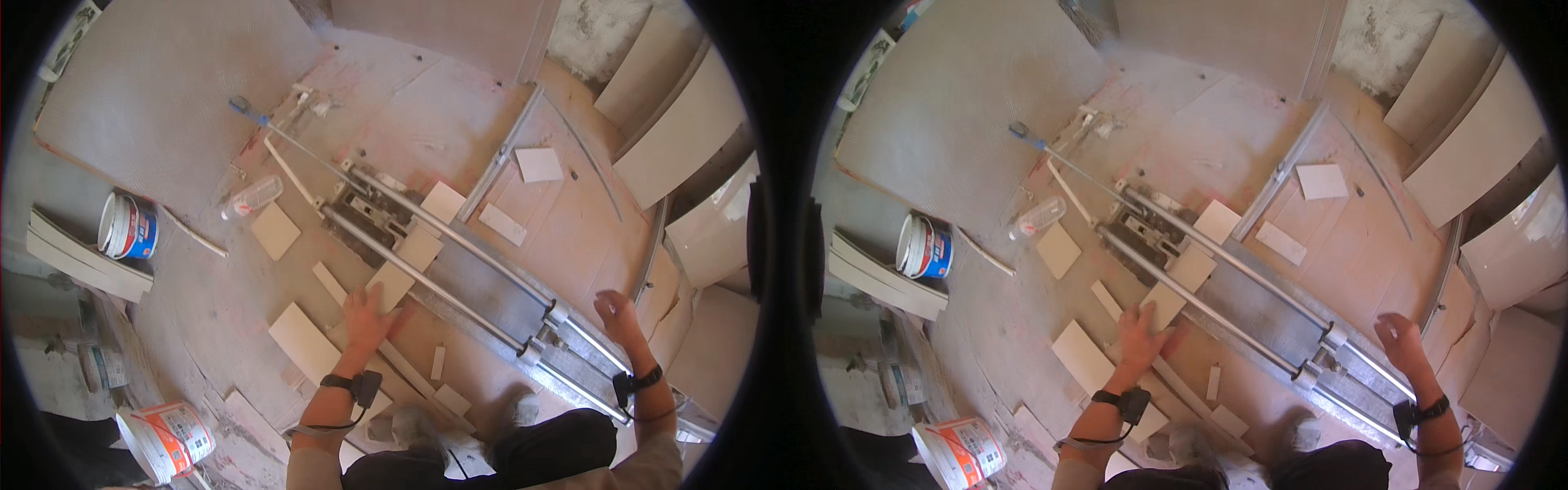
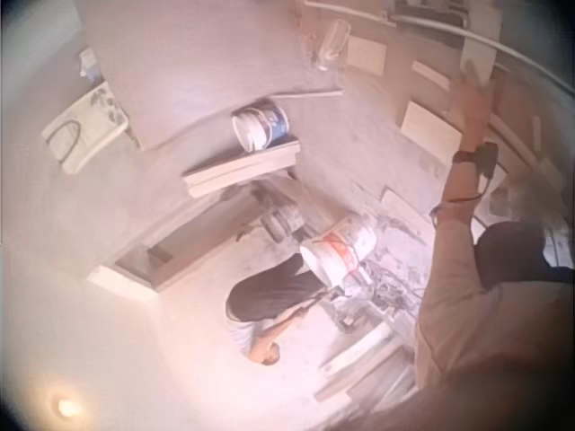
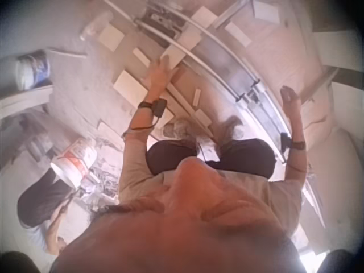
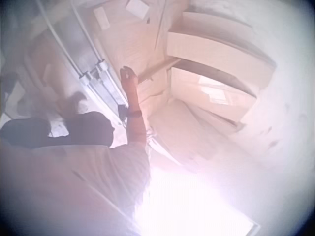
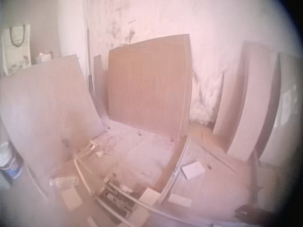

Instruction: Measuring, cutting, and fitting small ceramic tile pieces into a wall gap during renovation.

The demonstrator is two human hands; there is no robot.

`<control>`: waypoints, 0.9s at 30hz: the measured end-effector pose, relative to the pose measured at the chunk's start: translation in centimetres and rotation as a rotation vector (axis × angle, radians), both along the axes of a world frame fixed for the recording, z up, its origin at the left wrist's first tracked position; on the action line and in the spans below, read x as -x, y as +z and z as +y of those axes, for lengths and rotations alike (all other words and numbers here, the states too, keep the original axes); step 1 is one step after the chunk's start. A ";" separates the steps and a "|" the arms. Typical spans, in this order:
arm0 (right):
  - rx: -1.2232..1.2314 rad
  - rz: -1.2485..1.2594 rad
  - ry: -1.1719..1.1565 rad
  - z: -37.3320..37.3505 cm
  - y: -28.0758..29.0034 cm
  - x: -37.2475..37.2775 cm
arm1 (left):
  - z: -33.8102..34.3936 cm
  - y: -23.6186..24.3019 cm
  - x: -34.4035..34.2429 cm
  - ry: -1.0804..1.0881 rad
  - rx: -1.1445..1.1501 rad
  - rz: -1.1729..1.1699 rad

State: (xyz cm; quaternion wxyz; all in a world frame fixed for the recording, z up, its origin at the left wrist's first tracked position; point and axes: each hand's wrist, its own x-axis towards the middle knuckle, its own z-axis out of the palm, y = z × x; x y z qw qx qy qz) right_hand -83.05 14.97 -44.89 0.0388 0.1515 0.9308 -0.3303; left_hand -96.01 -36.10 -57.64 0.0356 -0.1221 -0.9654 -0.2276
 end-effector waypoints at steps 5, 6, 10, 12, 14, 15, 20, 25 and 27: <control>-0.157 -0.111 -0.122 3.6 1.0 -10.7 | 2.8 -0.1 1.7 0.060 -0.152 -0.069; -0.180 -0.171 -0.180 3.9 1.5 -13.2 | 2.9 -0.2 2.0 0.082 -0.139 -0.087; -0.146 -0.397 -0.134 4.0 3.4 -19.9 | 3.0 -0.5 2.9 0.077 -0.171 -0.155; -0.359 -0.432 -0.039 3.7 4.3 -21.0 | 2.9 -0.6 2.8 0.090 -0.138 -0.166; -0.398 -0.448 -0.123 3.8 4.6 -20.9 | 3.1 -0.8 2.8 0.094 -0.160 -0.131; -0.405 -0.529 -0.121 4.0 4.7 -20.7 | 3.4 -0.9 2.8 0.091 -0.163 -0.152; -0.402 -0.497 0.002 5.9 4.6 -21.8 | 4.5 -0.9 3.4 0.070 -0.128 -0.009; -0.325 -0.500 -0.020 6.6 4.5 -22.5 | 5.4 -0.2 3.5 0.118 -0.036 -0.023; -0.255 -0.494 -0.029 5.5 4.9 -20.9 | 5.1 0.2 3.1 0.203 -0.021 -0.071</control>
